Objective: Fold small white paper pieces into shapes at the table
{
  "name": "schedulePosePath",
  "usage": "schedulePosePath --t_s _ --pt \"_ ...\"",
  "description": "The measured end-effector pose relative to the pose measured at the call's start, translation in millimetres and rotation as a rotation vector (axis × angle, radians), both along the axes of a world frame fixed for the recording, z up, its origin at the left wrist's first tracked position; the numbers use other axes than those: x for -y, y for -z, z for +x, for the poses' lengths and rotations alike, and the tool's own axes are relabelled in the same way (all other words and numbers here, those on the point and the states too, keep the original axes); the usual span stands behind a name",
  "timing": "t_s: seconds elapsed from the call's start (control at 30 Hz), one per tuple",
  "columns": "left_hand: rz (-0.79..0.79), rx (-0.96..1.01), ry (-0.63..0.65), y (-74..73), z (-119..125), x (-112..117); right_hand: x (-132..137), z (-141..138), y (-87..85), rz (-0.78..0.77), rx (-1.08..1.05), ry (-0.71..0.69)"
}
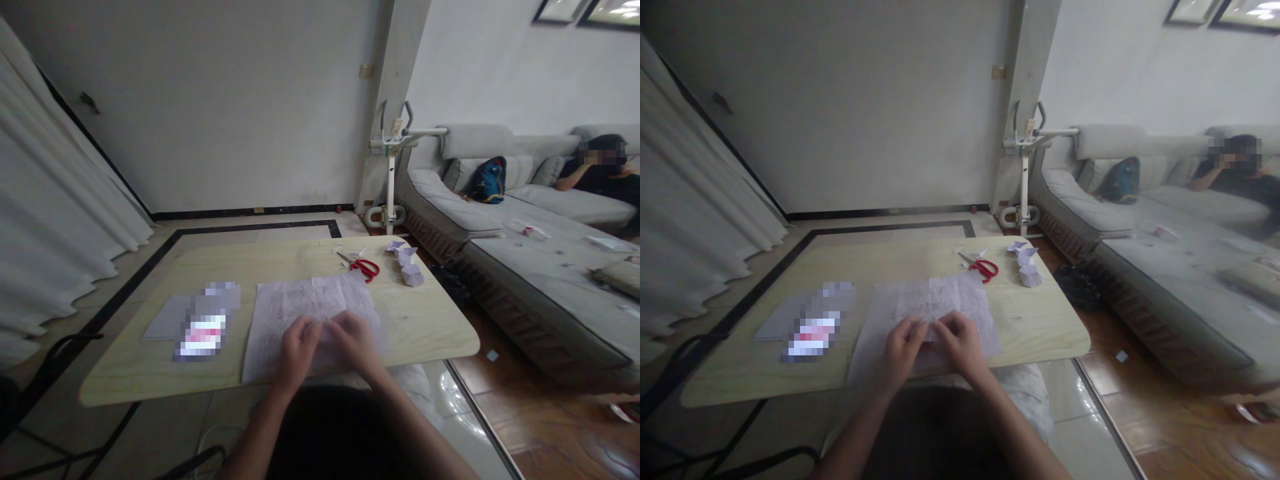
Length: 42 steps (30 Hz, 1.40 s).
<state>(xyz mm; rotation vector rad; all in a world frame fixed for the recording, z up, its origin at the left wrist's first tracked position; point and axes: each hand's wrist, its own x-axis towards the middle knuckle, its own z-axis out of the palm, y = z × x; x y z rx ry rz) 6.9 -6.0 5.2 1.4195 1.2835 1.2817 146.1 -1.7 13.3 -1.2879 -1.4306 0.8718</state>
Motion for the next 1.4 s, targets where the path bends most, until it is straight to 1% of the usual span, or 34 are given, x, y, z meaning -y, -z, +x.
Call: schedulePosePath --t_s 0.17,0.27,0.33,0.53,0.73,0.9,1.13,1.27,1.4 --pt "0.028 -0.001 0.038 0.1 1 -1 -1 -1 -0.5 0.007 -0.034 -0.003" --pt "0.033 -0.034 0.058 -1.1 1 -1 -1 -1 -0.4 0.031 -0.046 0.002" --pt "0.031 -0.06 0.051 -2.0 1 -1 -1 0 -0.1 0.043 -0.042 -0.005" --pt "0.026 -0.149 0.064 -5.1 -1 1 0 2 -3.4 0.037 -0.006 -0.027" --pt "0.034 -0.148 0.071 -7.2 0 2 2 3 -8.4 0.008 -0.017 -0.06" --pt "0.03 -0.139 0.083 -4.7 0 1 -1 3 -7.9 -0.025 -0.043 -0.051" --pt "0.048 -0.171 0.121 -3.8 -2 0 -8 5 -9.1 -0.062 -0.064 -0.118" --pt "0.046 -0.181 0.124 -4.9 -1 1 -8 7 -14.5 -0.038 -0.021 -0.13" --pt "0.03 -0.119 0.102 -6.6 1 2 -7 6 -15.4 0.016 0.008 -0.09"
